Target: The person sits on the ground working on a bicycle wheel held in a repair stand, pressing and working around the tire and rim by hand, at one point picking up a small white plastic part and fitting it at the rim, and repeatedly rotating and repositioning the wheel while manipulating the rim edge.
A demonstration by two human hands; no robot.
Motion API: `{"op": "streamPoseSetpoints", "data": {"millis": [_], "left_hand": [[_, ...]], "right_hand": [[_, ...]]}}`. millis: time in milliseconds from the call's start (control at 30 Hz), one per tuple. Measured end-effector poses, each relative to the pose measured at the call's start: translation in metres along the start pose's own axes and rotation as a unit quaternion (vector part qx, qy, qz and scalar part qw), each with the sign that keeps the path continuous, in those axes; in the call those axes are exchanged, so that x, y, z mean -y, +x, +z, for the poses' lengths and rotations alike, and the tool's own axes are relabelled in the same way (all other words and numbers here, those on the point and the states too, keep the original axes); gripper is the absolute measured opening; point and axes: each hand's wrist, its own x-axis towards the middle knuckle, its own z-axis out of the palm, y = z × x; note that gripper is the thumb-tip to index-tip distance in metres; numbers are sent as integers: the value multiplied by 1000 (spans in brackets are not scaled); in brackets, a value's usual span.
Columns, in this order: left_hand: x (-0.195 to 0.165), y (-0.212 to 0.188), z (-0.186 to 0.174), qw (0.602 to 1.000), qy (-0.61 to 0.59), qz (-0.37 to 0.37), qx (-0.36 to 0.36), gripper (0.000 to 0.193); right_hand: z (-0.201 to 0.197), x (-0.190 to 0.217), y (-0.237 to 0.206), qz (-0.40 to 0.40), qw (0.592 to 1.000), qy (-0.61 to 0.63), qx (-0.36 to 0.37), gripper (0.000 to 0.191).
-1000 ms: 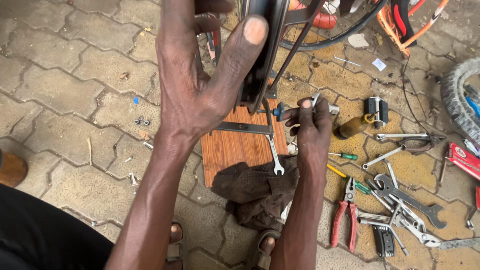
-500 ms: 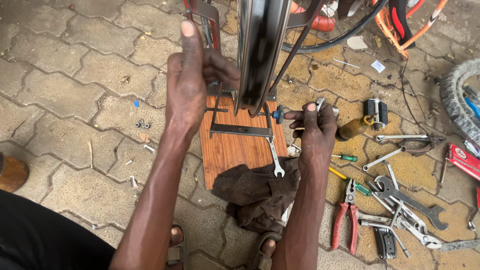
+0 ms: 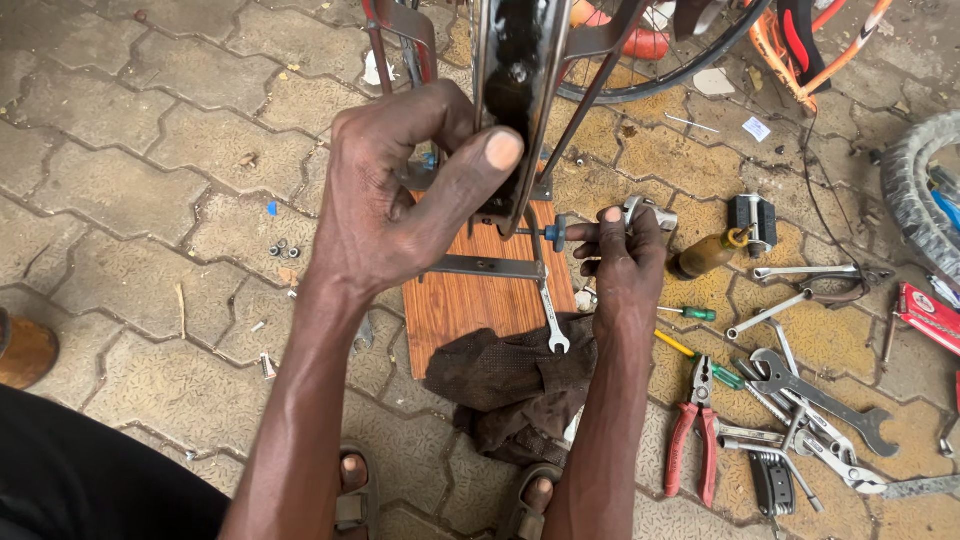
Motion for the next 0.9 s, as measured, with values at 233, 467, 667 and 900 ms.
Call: {"op": "streamPoseSetpoints", "data": {"millis": [233,467,667,900], "left_hand": [[-19,14,1,991,-122,39,-50,29],[1,0,-3,997,-68,45,-3,34],[28,-18,3,999,10,-7,48,41],[37,-24,6,997,27,-35,70,49]], "right_hand": [[0,10,-6,10,999,31,35,29],[2,33,-21,48,982,118,137,28],[5,37,-25,42,960,205,184,35],[5,33,-25,27,965,191,179,39]]}}
